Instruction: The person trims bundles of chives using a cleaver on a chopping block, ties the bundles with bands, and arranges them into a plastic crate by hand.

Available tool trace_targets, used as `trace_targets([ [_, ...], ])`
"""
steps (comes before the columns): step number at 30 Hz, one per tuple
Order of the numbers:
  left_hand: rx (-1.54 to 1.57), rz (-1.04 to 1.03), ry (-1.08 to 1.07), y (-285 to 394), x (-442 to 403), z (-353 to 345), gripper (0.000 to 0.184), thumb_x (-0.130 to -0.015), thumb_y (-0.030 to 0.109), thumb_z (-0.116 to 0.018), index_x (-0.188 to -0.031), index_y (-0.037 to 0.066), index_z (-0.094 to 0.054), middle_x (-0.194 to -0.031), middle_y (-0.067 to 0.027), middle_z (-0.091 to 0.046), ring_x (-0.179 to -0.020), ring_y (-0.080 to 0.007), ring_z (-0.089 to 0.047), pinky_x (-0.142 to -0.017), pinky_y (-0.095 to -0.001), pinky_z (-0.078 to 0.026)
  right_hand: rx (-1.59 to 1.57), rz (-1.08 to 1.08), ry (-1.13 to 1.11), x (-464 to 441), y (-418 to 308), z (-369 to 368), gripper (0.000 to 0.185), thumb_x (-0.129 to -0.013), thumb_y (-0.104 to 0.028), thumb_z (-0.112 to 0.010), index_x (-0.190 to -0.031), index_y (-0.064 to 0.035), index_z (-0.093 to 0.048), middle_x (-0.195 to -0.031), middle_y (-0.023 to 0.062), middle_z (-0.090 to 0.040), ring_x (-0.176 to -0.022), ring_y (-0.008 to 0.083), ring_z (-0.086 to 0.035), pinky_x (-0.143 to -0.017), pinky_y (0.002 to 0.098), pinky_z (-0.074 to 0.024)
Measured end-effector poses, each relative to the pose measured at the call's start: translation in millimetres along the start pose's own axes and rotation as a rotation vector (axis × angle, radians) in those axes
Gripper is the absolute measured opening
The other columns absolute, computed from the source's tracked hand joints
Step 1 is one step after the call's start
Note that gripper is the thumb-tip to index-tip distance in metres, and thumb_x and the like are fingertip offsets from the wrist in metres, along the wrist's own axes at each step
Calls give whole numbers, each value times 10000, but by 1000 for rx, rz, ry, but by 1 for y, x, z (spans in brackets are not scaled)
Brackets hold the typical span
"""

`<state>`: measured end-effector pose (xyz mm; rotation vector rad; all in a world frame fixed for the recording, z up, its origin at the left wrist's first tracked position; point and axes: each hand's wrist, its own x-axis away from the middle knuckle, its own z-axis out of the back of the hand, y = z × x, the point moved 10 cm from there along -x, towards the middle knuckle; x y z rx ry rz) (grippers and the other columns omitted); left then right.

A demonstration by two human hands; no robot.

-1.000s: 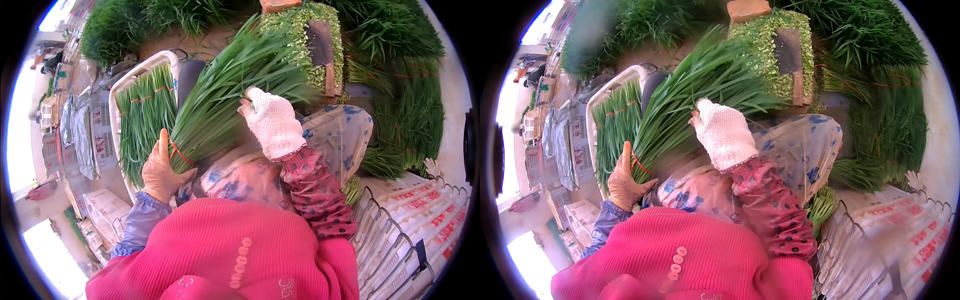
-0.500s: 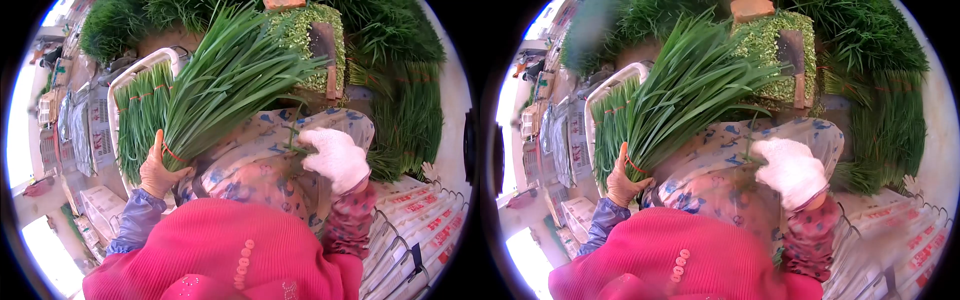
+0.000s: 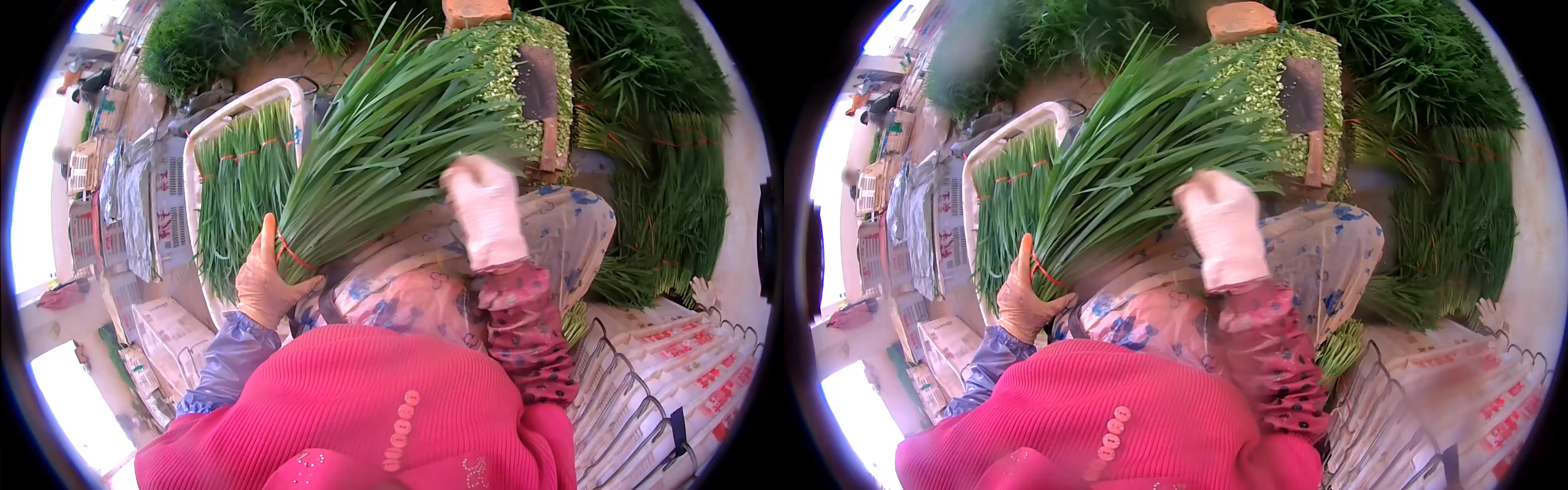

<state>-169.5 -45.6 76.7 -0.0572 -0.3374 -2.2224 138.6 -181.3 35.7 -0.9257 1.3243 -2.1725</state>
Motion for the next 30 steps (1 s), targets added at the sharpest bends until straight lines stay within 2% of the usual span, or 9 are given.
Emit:
trace_targets([
  [3,-14,-21,13,2,2,2,1310,-512,311,-946,-1559,60,-200,-1303,-172,-567,-1152,-354,-596,-932,-402,-514,-576,-199,150,3,27,32,106,-924,-92,-609,-921,-1,-663,-754,-1,-625,-664,95,-566,-585,254,-456],
  [9,-51,25,-11,8,1,1,1296,-520,294,-937,-1555,43,-199,-1331,-193,-547,-1183,-358,-579,-957,-398,-502,-277,21,-343,40,-27,-6,135,-894,-51,-667,-1004,23,-643,-797,30,-657,-731,84,-628,-639,232,-507],
  [14,-72,45,-32,9,2,1,1286,-531,319,-924,-1554,38,-196,-1398,-217,-499,-1233,-371,-545,-1007,-408,-476,-429,-263,-302,26,-11,-43,283,-902,-131,-683,-1095,72,-638,-800,34,-682,-661,59,-610,-548,208,-478],
  [19,-106,90,-37,12,1,4,1257,-557,386,-906,-1542,20,-218,-1381,-233,-508,-1223,-385,-548,-996,-419,-480,-594,-406,-258,32,2,-58,138,-924,-105,-653,-996,12,-657,-758,14,-651,-631,53,-599,-497,176,-430],
  [23,-67,72,-14,13,3,9,1243,-552,408,-909,-1524,10,-244,-1315,-219,-538,-1164,-386,-574,-943,-429,-497,-558,194,-505,59,-57,-53,79,-878,-6,-625,-933,25,-672,-874,45,-657,-740,98,-636,-691,248,-521],
  [25,-91,57,-1,20,-2,7,1246,-526,394,-925,-1508,18,-256,-1234,-179,-559,-1090,-368,-599,-878,-437,-514,-611,385,-612,76,-97,-67,178,-913,-66,-603,-1055,26,-658,-952,74,-657,-896,112,-636,-776,291,-525],
  [26,-110,9,15,18,-3,4,1194,-556,367,-894,-1509,17,-264,-1217,-174,-568,-1065,-365,-608,-854,-436,-519,-577,252,-804,85,-99,-86,264,-973,-204,-545,-1077,21,-637,-994,79,-657,-806,113,-582,-756,267,-485],
  [28,-150,-86,51,15,-4,0,1090,-617,314,-832,-1509,16,-281,-1185,-164,-587,-1015,-359,-626,-807,-433,-529,-1140,-309,-925,99,-84,-148,274,-988,-206,-512,-1154,11,-486,-899,84,-608,-731,181,-583,-761,338,-503],
  [30,-30,-60,16,2,-2,2,914,-748,283,-757,-1503,12,-320,-1284,-180,-557,-1084,-329,-616,-865,-383,-519,-1265,-645,-1004,113,-68,-182,226,-990,-194,-495,-1134,-22,-470,-887,102,-596,-724,234,-621,-754,421,-538],
])
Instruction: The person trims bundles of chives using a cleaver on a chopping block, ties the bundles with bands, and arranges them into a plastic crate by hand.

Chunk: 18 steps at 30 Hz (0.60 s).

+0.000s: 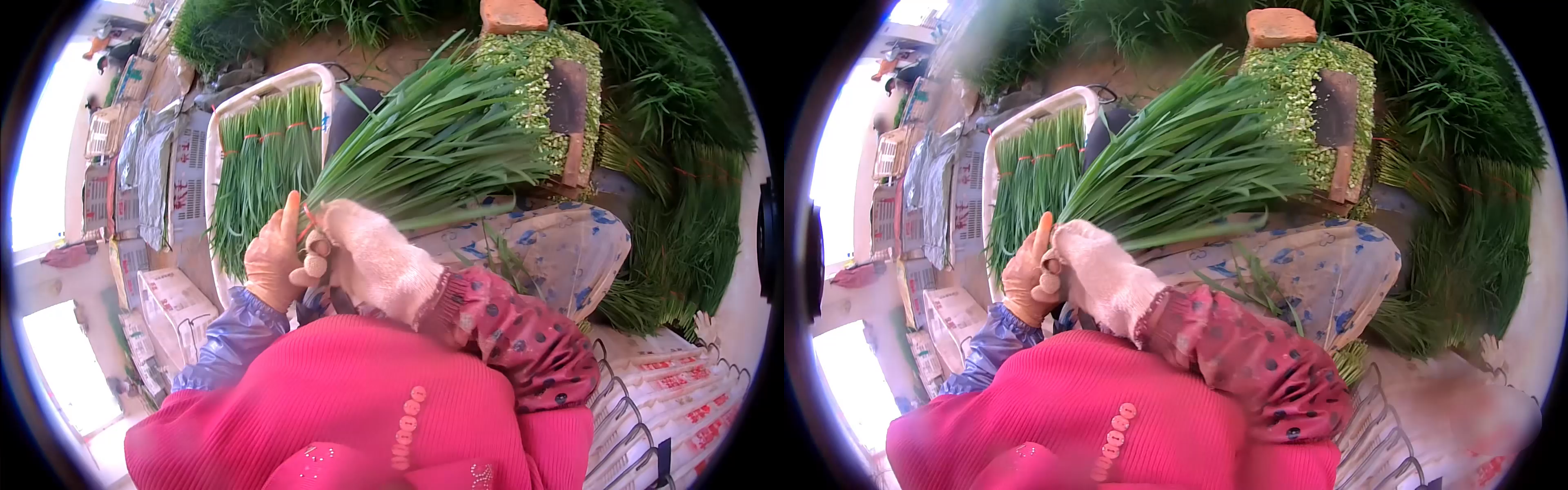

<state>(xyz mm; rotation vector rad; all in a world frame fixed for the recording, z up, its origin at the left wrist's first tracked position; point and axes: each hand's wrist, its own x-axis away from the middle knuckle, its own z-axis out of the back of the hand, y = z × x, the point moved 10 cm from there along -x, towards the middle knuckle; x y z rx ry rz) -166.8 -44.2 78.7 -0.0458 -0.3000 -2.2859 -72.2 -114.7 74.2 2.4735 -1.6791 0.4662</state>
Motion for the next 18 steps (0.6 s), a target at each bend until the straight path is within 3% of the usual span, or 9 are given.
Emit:
trace_targets([
  [2,75,32,-15,-29,-1,-2,804,-839,244,-725,-1509,26,-339,-1399,-177,-520,-1185,-288,-596,-967,-323,-493,-78,-165,-155,11,11,-30,219,-979,-172,-504,-1144,-35,-466,-885,104,-599,-680,249,-637,-706,425,-553],
  [3,-99,-48,32,-12,-8,13,865,-795,263,-730,-1521,37,-317,-1286,-166,-562,-1083,-310,-617,-860,-366,-510,-52,-239,-280,30,14,-61,209,-969,-159,-513,-1134,-41,-466,-888,104,-603,-654,252,-642,-669,416,-554],
  [7,-394,-230,273,14,-24,44,941,-699,311,-774,-1513,80,-364,-1222,-184,-616,-1057,-332,-624,-807,-414,-523,804,40,-441,45,-27,-73,177,-909,-126,-596,-1044,-19,-555,-847,78,-639,-707,196,-669,-712,320,-556],
  [9,-331,-127,290,18,-30,50,1121,-529,375,-889,-1498,96,-398,-1255,-205,-603,-1086,-332,-616,-857,-414,-505,1576,256,-47,78,-79,-37,252,-864,-103,-675,-1098,-40,-608,-967,115,-700,-842,151,-691,-754,303,-557],
  [10,-316,-126,281,16,-33,49,1129,-523,385,-894,-1495,95,-399,-1265,-204,-598,-1085,-333,-616,-857,-416,-506,1429,-13,245,97,-100,-12,220,-852,-87,-681,-1066,-63,-636,-976,137,-715,-851,180,-700,-772,319,-559],
  [11,-303,-125,267,14,-33,47,1136,-518,396,-899,-1493,95,-400,-1274,-204,-593,-1085,-333,-616,-856,-417,-507,1783,316,518,115,-132,11,187,-856,-87,-670,-1040,-67,-643,-934,126,-727,-846,212,-713,-766,333,-559],
  [12,-296,-122,259,14,-32,44,1136,-518,396,-899,-1493,95,-400,-1274,-204,-593,-1085,-333,-616,-856,-417,-507,1632,225,812,135,-153,52,161,-865,-108,-675,-1012,-52,-640,-889,129,-725,-841,222,-713,-761,340,-555],
  [13,-286,-116,266,15,-32,42,1108,-512,355,-910,-1474,90,-428,-1267,-191,-604,-1093,-336,-622,-876,-410,-512,1681,344,992,156,-170,64,218,-903,-277,-634,-1038,-108,-608,-852,143,-714,-854,375,-689,-786,448,-531],
  [18,-301,-125,278,18,-31,34,1101,-507,340,-918,-1466,91,-438,-1289,-174,-598,-1125,-337,-612,-915,-397,-507,2188,451,1152,138,-180,60,313,-952,-345,-609,-1044,-59,-521,-768,168,-694,-725,352,-700,-610,470,-539],
])
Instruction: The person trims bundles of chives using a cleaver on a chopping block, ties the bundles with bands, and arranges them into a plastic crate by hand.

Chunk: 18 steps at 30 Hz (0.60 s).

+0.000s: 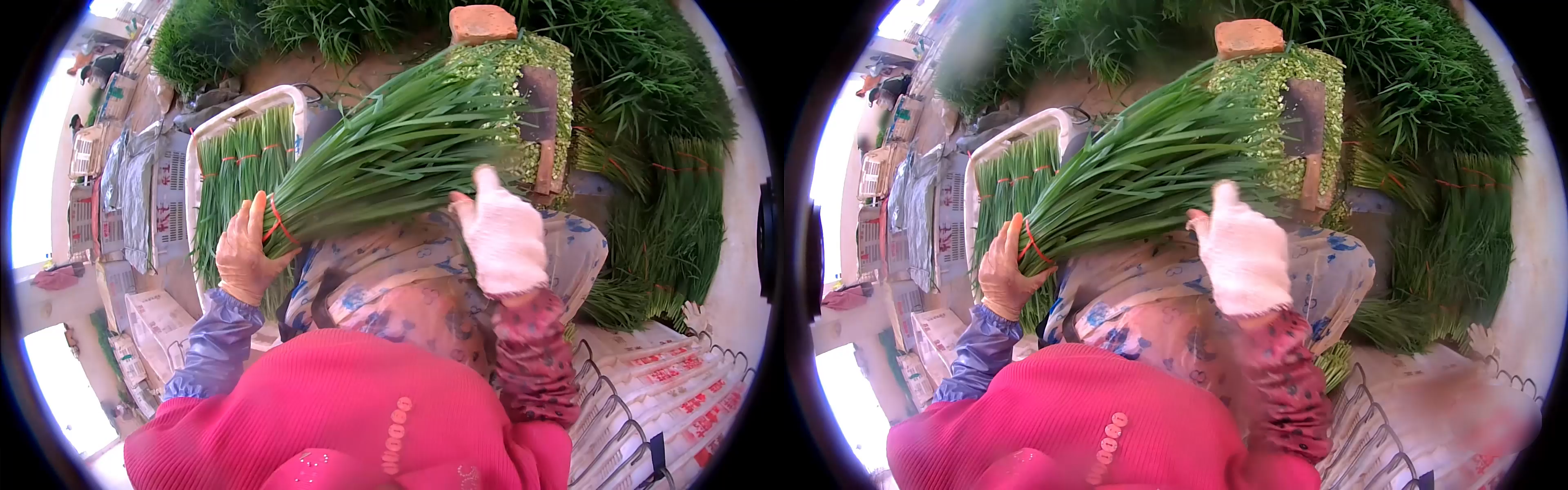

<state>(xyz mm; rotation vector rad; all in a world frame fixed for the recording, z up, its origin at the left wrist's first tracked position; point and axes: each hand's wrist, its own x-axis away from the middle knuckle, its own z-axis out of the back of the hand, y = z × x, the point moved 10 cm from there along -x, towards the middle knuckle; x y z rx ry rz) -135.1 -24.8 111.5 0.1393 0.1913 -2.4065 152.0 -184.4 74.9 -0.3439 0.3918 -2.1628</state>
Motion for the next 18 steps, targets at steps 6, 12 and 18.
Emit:
trace_targets([
  [6,1,6,-26,-2,2,0,1130,-507,372,-916,-1479,90,-416,-1320,-175,-577,-1147,-339,-596,-924,-398,-492,-910,-278,251,-9,47,-36,158,-981,-165,-565,-990,-19,-626,-782,95,-685,-665,205,-663,-599,355,-519],
  [12,-15,20,-37,-1,4,-5,1143,-506,394,-914,-1487,97,-406,-1337,-167,-568,-1167,-336,-585,-926,-402,-487,-1061,-444,-181,-26,25,-41,328,-953,-189,-632,-1201,24,-612,-839,40,-665,-638,82,-558,-576,247,-453],
  [18,-75,6,-37,1,7,-5,1152,-516,416,-904,-1496,97,-388,-1368,-181,-540,-1200,-362,-556,-957,-423,-467,-568,-235,-1,-42,20,-59,239,-868,-162,-629,-1004,34,-653,-761,112,-668,-595,181,-578,-605,324,-483],
])
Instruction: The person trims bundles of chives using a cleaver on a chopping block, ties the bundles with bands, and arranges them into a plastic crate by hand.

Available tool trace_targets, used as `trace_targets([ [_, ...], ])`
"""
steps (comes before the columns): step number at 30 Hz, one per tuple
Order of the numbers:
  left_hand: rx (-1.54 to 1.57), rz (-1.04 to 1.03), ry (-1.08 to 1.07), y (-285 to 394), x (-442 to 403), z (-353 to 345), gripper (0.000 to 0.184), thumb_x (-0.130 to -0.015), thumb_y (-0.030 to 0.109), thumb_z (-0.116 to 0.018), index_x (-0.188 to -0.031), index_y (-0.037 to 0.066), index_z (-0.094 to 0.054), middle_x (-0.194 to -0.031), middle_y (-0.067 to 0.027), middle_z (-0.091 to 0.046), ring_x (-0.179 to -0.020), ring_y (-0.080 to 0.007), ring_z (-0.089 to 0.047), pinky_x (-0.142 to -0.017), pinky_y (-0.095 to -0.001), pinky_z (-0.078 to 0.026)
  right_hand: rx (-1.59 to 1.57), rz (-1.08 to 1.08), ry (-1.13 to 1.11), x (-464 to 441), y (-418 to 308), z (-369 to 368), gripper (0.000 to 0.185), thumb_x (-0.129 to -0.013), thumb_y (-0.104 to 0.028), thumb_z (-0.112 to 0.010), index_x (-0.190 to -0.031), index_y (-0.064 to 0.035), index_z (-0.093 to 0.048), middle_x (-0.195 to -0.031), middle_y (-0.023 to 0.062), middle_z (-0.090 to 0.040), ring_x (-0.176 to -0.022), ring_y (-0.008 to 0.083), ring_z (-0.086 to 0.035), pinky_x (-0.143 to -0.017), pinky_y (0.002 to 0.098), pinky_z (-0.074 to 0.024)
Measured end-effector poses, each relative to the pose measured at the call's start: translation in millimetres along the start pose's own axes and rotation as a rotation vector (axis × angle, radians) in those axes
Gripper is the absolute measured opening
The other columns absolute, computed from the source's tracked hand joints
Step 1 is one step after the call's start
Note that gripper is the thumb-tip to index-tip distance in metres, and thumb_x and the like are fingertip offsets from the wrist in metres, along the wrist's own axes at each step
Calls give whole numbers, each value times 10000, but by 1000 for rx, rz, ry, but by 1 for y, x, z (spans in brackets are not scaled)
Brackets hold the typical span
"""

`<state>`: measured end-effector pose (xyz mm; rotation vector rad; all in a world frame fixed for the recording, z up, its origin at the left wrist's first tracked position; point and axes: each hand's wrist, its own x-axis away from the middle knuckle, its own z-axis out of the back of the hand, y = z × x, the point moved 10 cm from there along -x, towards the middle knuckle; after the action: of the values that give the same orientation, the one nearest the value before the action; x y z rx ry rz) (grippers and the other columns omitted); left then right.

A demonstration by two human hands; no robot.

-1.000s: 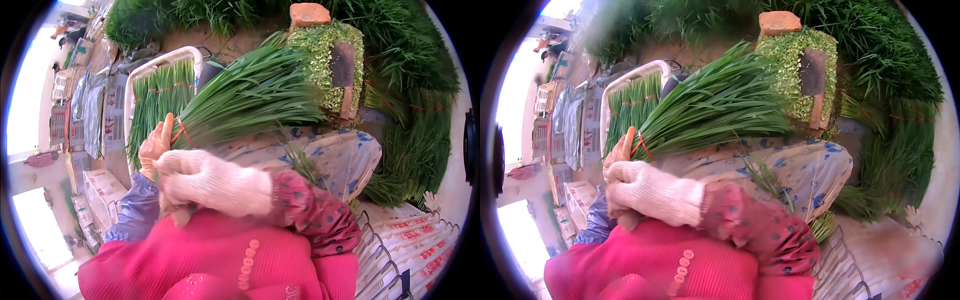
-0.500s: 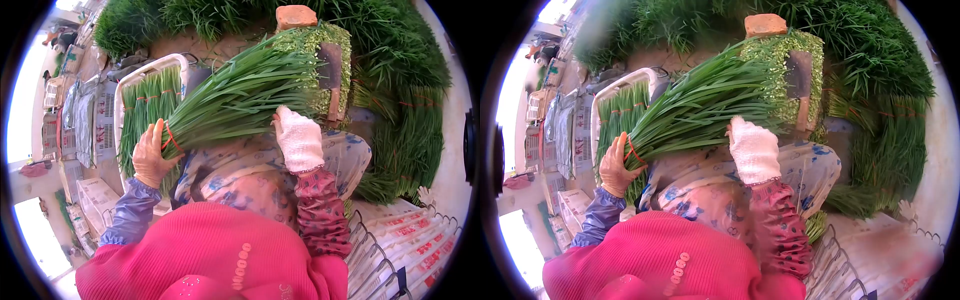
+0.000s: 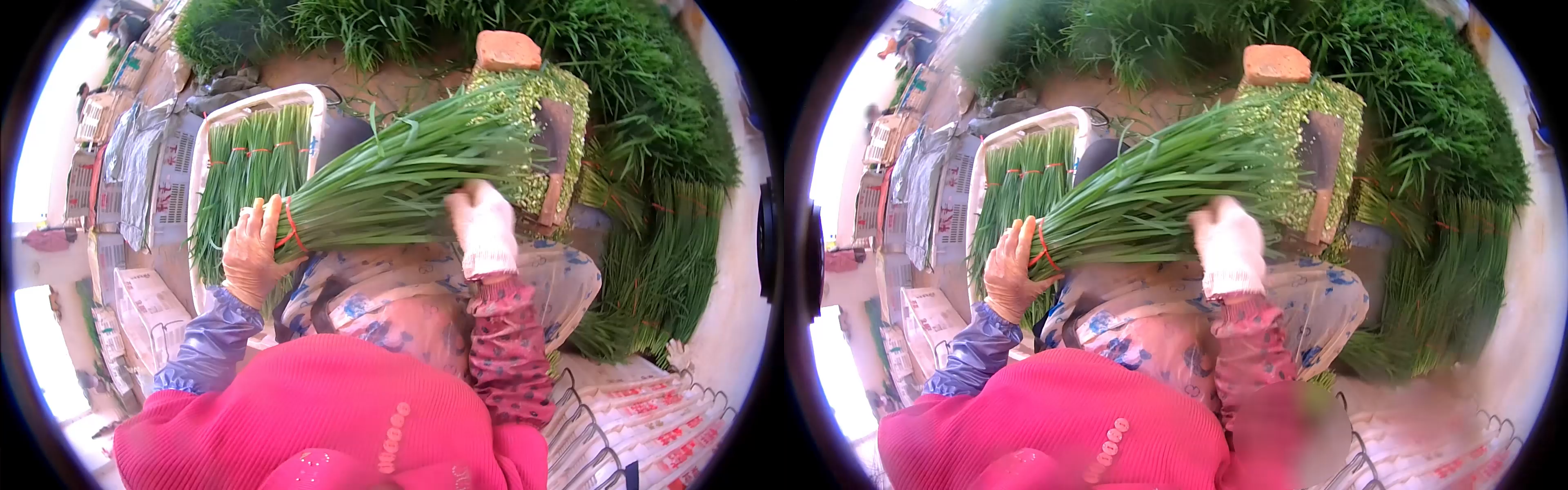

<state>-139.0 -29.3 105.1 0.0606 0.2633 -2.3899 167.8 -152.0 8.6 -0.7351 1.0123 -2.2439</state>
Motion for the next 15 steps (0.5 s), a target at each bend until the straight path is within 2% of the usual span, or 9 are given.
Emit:
trace_targets([
  [1,-6,-9,-11,1,2,-1,1151,-519,427,-899,-1496,96,-389,-1364,-184,-543,-1196,-367,-558,-957,-424,-468,281,104,248,2,-3,21,251,-872,-152,-614,-1035,37,-642,-793,132,-671,-619,191,-594,-621,334,-490],
  [3,-12,0,1,2,7,0,1153,-521,473,-882,-1501,120,-387,-1379,-206,-509,-1194,-370,-544,-915,-429,-471,-266,-341,202,-2,54,39,285,-885,-170,-628,-1121,-10,-629,-924,189,-695,-780,246,-683,-698,369,-523],
  [5,-38,60,-125,5,9,-4,1201,-507,429,-897,-1519,100,-340,-1435,-210,-463,-1243,-377,-503,-983,-437,-437,-158,-387,46,7,50,58,293,-895,-195,-648,-1140,-36,-629,-979,184,-711,-838,255,-695,-729,372,-532],
  [6,-30,74,-128,7,11,-4,1201,-507,429,-897,-1519,100,-340,-1435,-210,-463,-1243,-377,-503,-983,-437,-437,290,-161,57,4,36,74,302,-905,-209,-653,-1159,-47,-628,-980,146,-735,-796,226,-695,-715,359,-534],
  [9,-91,63,-151,14,14,-10,1226,-503,432,-898,-1530,103,-315,-1471,-210,-413,-1268,-374,-469,-985,-444,-426,134,-20,40,24,-32,82,351,-906,-218,-665,-1196,-25,-619,-921,135,-739,-787,200,-691,-731,346,-527],
  [11,-285,10,-173,20,19,-17,1217,-515,442,-891,-1531,105,-313,-1480,-207,-398,-1267,-370,-465,-975,-448,-430,-238,-7,-122,33,-67,55,421,-893,-222,-690,-1251,-19,-604,-916,145,-739,-876,230,-711,-795,345,-524],
  [12,-227,7,-142,23,19,-10,1142,-578,426,-863,-1527,98,-318,-1487,-210,-385,-1259,-356,-473,-967,-432,-432,-174,4,-168,28,-78,45,530,-863,-251,-727,-1293,16,-573,-927,138,-740,-879,245,-704,-809,333,-515],
  [13,-230,4,-139,23,21,-12,1142,-578,426,-863,-1527,98,-318,-1487,-210,-385,-1259,-356,-473,-967,-432,-432,-97,-58,-274,21,-83,31,657,-830,-311,-757,-1332,43,-524,-1005,189,-726,-945,277,-700,-840,365,-516],
  [15,-367,-49,-107,24,28,-18,1076,-633,422,-826,-1522,89,-321,-1488,-213,-383,-1260,-351,-472,-957,-421,-434,92,-74,-273,6,-72,6,747,-799,-376,-775,-1350,41,-490,-1081,256,-692,-1024,343,-679,-888,408,-507],
])
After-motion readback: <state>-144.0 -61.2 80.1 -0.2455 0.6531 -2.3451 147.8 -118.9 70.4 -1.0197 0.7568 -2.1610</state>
